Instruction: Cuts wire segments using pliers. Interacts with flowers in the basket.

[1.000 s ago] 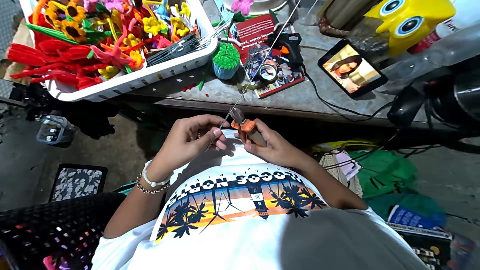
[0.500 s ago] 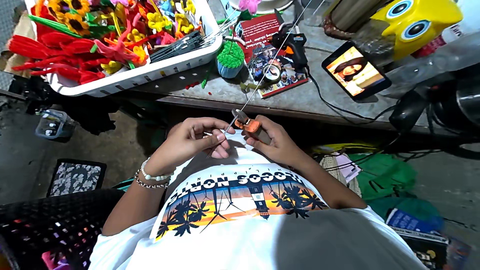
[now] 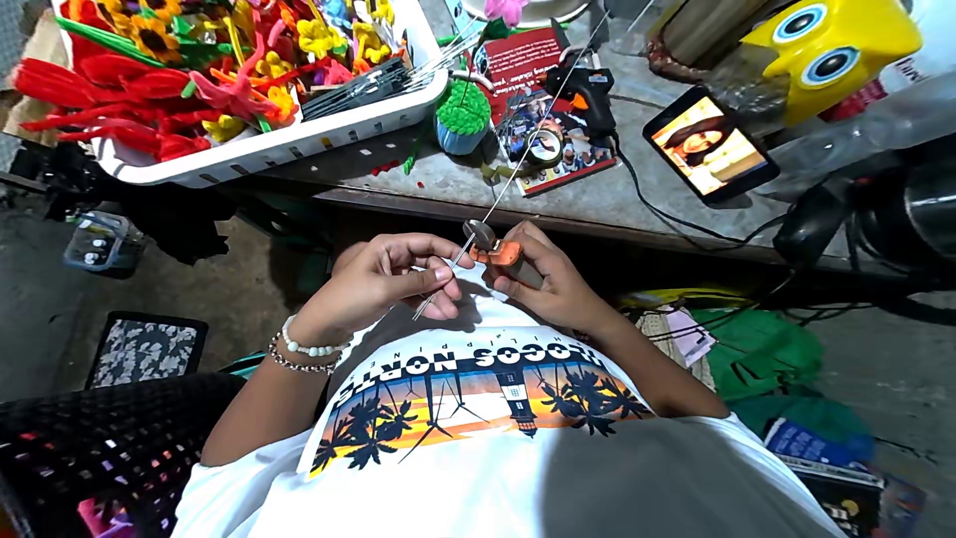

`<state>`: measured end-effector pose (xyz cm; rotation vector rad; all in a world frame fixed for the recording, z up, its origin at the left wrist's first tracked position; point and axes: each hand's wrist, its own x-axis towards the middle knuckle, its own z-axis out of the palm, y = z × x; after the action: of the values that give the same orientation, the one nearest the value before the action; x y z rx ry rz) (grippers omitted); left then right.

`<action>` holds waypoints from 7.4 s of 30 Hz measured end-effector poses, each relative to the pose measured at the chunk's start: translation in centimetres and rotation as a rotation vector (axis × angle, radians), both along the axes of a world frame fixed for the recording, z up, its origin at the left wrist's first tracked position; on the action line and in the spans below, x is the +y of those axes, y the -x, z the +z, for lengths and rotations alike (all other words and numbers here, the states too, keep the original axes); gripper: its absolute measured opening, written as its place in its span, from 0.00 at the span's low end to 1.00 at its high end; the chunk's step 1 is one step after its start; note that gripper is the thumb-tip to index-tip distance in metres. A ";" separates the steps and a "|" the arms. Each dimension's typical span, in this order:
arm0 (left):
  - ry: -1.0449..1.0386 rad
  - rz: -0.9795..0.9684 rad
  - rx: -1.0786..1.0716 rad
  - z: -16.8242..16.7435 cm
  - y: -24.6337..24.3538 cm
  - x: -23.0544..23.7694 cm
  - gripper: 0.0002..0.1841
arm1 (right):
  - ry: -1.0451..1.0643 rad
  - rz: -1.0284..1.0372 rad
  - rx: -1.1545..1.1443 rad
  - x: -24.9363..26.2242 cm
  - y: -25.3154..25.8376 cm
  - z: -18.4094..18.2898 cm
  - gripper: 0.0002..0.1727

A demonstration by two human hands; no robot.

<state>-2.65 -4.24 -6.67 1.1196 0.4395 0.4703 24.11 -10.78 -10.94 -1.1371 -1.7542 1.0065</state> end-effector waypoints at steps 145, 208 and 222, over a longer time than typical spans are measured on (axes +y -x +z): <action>-1.055 0.297 0.562 0.9 -8.5 6.9 0.08 | 0.385 -0.124 0.109 -0.1 -0.2 -3.4 0.28; -1.011 0.530 0.339 3.4 -26.9 18.6 0.10 | 0.095 -0.208 0.746 -2.5 -2.4 -8.7 0.11; -0.661 0.286 0.133 -0.8 -17.1 8.0 0.08 | 0.117 -0.205 0.754 -2.5 -2.1 -8.6 0.11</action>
<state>14.50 3.72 -7.47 1.7417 0.5845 0.8313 26.22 -13.28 -19.51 -0.8235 -0.9713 1.2144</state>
